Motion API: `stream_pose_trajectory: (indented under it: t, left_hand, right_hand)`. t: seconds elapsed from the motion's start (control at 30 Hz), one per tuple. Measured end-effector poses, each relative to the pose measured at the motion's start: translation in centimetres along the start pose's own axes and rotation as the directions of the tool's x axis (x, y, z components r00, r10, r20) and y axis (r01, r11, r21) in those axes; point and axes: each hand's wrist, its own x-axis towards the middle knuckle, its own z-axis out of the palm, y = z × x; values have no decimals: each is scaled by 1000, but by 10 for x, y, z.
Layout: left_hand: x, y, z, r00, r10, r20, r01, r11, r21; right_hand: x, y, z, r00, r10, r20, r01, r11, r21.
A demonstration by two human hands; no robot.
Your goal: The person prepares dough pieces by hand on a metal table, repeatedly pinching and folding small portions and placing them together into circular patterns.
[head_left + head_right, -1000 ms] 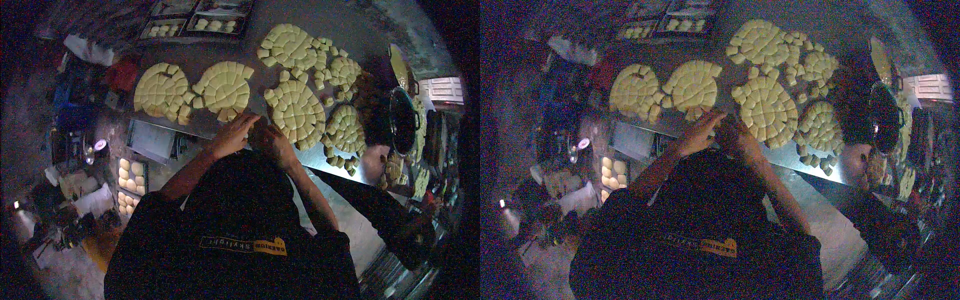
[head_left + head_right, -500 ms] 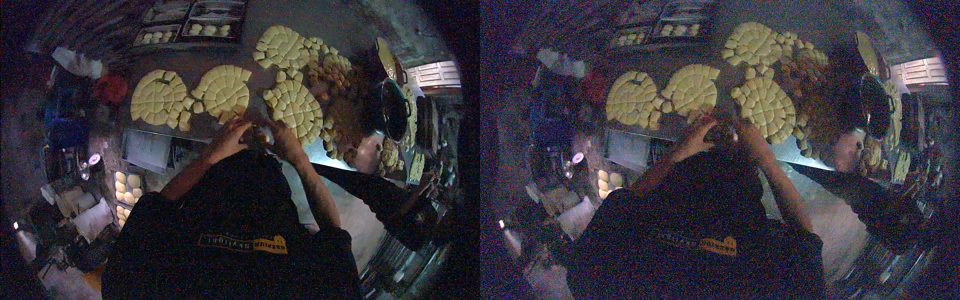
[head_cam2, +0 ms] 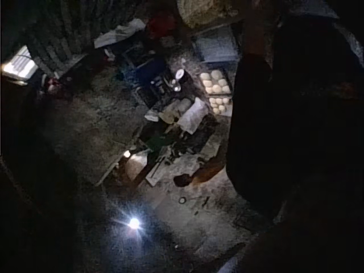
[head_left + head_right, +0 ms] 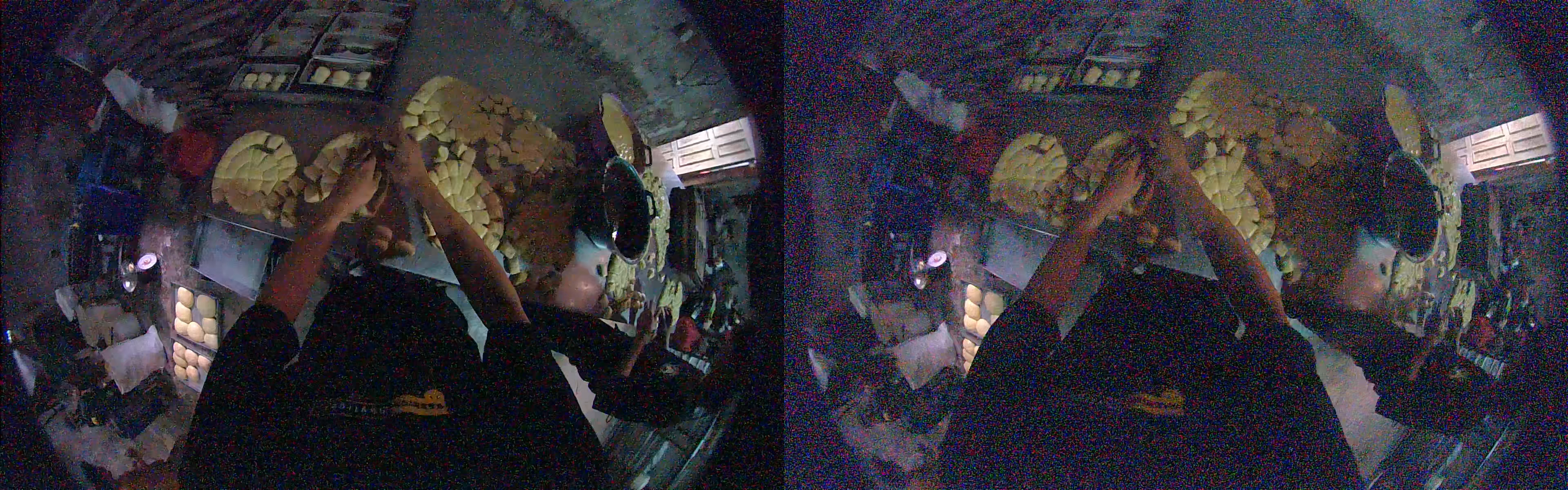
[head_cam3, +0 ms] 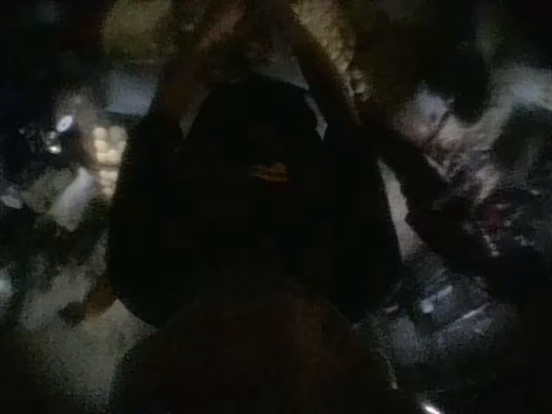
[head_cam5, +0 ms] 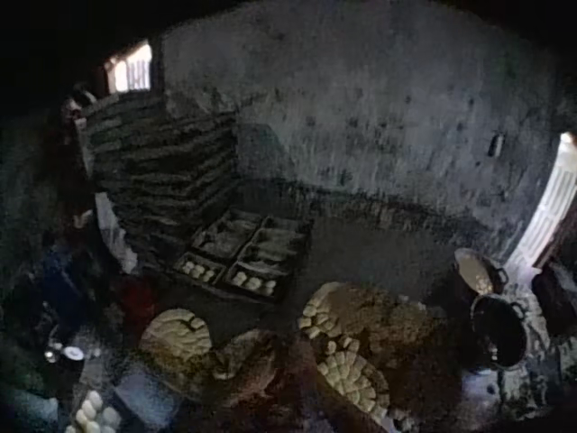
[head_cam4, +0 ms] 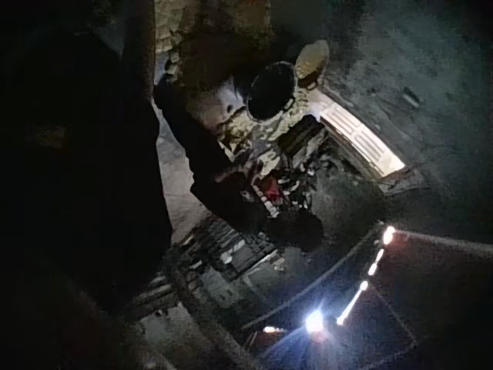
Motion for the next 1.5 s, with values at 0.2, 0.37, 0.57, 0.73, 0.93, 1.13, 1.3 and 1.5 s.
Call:
stream_pose_trajectory:
  t: [0.2,0.37,0.57,0.73,0.93,1.13,1.3,1.5]
  left_hand:
    - [19,43,-6,983,-152,103,173,952,-251]
    - [45,166,-37,986,-165,0,37,218,-975]
    - [56,295,-97,995,-17,-97,-87,309,-947]
    - [78,353,-96,938,147,-313,-345,464,-816]
    - [101,377,-110,571,749,-336,-757,323,-568]
    - [81,410,-93,713,583,-389,-551,123,-825]
    - [81,418,-72,884,356,-304,-356,90,-930]
    - [91,339,-45,833,-371,412,204,-485,-850]
  right_hand:
    - [-16,-87,-146,903,366,224,-328,926,-189]
    - [-71,-152,-218,960,189,-206,-212,973,-96]
    - [-136,-199,-276,906,56,-419,-228,899,-375]
    - [-187,-196,-322,809,307,-501,-285,951,123]
    - [-266,-189,-311,724,635,-269,-281,627,726]
    - [-241,-209,-358,897,426,115,-345,515,785]
    - [-200,-198,-395,879,200,434,-467,546,695]
    - [-80,-84,-492,884,417,-211,-414,908,61]
